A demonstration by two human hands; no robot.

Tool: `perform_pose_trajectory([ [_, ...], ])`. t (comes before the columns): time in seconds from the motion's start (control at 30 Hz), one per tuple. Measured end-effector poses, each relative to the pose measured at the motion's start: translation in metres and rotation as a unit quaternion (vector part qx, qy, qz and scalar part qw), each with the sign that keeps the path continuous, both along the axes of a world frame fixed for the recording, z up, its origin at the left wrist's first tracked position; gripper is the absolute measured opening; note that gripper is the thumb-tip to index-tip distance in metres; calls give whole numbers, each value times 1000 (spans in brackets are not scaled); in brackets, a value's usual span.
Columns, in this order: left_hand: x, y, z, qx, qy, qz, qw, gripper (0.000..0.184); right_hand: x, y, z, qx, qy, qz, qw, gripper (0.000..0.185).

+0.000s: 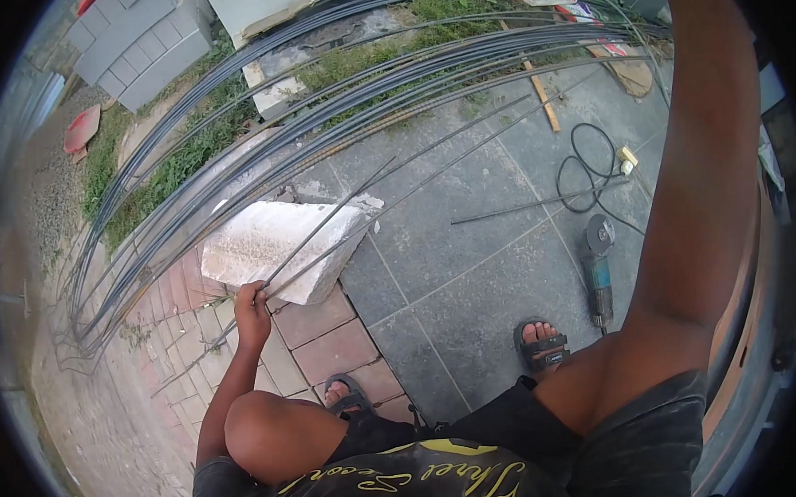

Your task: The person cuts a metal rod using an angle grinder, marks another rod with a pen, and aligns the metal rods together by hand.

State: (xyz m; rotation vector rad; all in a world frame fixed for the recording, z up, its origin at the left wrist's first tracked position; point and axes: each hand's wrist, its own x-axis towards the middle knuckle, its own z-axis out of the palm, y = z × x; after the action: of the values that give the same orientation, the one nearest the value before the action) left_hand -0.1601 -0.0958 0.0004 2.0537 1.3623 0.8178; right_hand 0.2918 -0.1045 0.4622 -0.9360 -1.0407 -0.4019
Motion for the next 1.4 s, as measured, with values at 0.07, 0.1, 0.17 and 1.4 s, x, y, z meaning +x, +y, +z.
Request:
perform_pose_trajectory([
  [0.07, 4, 0, 0, 20, -2, 4, 1000, 17, -17, 12, -8, -9, 2, -24, 1000, 32],
  [0.1, 4, -1, -1, 45, -3, 1, 999, 17, -26, 18, -12, -9, 7, -39, 999, 30],
  [0.17, 6, -4, -1, 64, -7, -7, 998, 17, -36, 23, -20, -27, 15, 51, 998, 29],
  [1.4, 6, -19, -11, 98, -18, -8, 995, 20, -127, 8, -196, -215, 192, 199, 937, 21],
])
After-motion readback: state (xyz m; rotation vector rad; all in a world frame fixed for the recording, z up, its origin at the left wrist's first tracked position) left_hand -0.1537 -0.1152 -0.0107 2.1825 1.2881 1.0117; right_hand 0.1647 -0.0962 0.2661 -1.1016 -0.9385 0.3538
